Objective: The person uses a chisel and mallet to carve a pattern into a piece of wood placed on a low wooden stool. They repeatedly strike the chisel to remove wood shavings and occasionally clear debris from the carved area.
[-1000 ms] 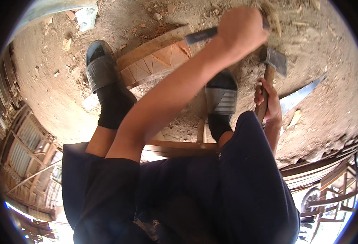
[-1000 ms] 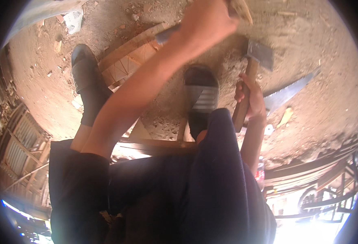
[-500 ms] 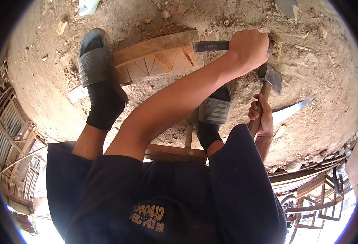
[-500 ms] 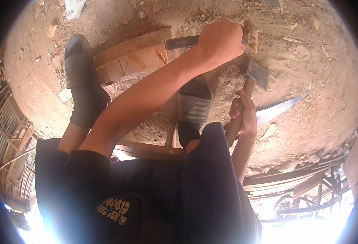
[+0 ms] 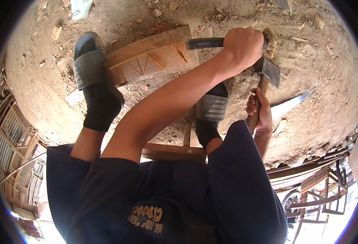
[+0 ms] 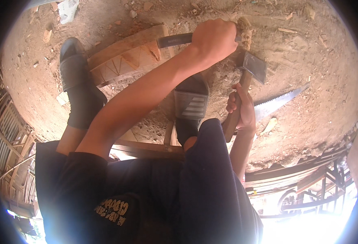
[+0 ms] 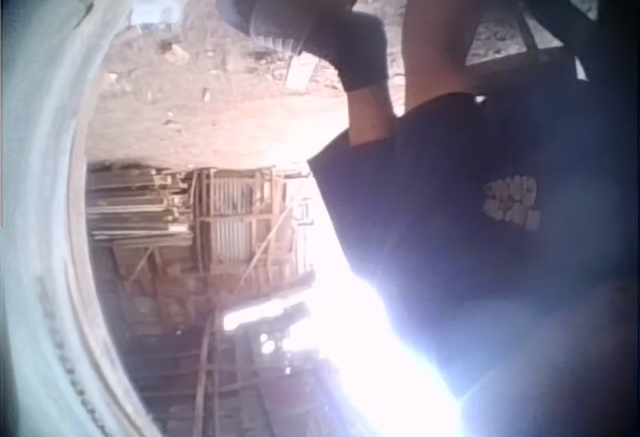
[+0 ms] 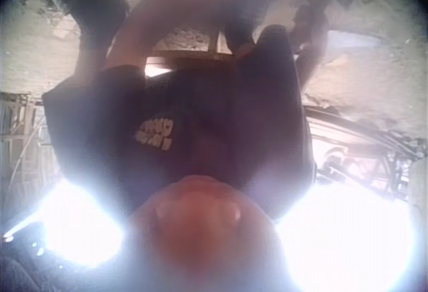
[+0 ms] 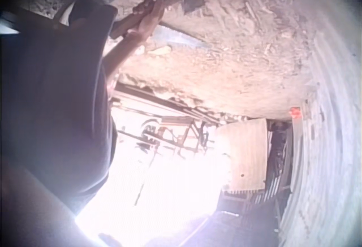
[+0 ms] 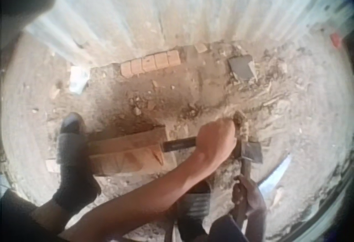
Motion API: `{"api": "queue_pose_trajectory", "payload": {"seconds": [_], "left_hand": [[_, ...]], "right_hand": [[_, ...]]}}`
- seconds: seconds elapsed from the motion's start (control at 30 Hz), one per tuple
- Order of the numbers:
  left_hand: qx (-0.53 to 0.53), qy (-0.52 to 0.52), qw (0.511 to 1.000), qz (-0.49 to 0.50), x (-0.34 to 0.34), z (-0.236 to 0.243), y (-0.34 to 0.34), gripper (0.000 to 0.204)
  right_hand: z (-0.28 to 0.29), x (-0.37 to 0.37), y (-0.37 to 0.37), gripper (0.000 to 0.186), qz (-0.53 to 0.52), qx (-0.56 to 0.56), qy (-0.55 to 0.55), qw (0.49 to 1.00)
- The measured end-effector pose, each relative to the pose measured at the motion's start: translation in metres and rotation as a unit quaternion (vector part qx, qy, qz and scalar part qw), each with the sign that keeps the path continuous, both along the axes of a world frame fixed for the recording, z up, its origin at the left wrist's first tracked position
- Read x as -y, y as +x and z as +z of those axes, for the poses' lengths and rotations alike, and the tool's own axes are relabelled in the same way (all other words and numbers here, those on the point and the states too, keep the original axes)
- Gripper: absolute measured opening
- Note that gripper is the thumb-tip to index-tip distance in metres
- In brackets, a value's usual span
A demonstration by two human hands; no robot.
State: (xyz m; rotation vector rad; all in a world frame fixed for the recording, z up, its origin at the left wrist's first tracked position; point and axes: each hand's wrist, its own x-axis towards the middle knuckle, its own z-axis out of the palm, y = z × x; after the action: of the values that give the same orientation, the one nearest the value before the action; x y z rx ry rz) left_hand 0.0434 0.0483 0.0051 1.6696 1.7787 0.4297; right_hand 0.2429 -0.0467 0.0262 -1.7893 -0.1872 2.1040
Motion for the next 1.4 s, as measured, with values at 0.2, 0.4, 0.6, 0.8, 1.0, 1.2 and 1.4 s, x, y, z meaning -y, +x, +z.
{"api": "queue_pose_trajectory", "payload": {"seconds": [0.2, 0.4, 0.6, 0.8, 1.0, 1.2, 1.4], "left_hand": [[-0.004, -0.004, 1.000, -0.009, 0.000, 0.001, 0.000, 0.018], [-0.013, 0.003, 1.000, -0.007, 0.000, -0.003, 0.000, 0.017], [-0.016, 0.002, 1.000, -0.003, -0.002, -0.008, 0.000, 0.015], [-0.005, -0.020, 1.000, -0.002, -0.005, -0.009, 0.000, 0.014], [-0.001, -0.021, 1.000, -0.010, -0.005, -0.011, -0.001, 0.013], [-0.012, -0.022, 1.000, -0.013, -0.002, -0.017, -0.005, 0.013], [-0.015, -0.032, 0.999, -0.010, -0.006, -0.015, -0.008, 0.013]], "right_hand": [[-0.002, 0.001, 0.001, 0.024, -0.002, -0.001, -0.002, 1.000], [-0.002, 0.002, -0.001, 0.024, -0.008, -0.001, 0.002, 1.000], [0.012, -0.008, -0.005, 0.030, 0.001, 0.029, 0.003, 1.000], [0.014, -0.043, 0.020, 0.037, -0.096, -0.031, 0.060, 0.993], [0.019, -0.089, 0.002, 0.035, -0.155, -0.023, 0.133, 0.979], [0.043, -0.065, -0.016, 0.037, 0.064, 0.026, 0.017, 0.997], [0.012, -0.085, 0.016, 0.032, -0.048, -0.020, 0.113, 0.992]]}}
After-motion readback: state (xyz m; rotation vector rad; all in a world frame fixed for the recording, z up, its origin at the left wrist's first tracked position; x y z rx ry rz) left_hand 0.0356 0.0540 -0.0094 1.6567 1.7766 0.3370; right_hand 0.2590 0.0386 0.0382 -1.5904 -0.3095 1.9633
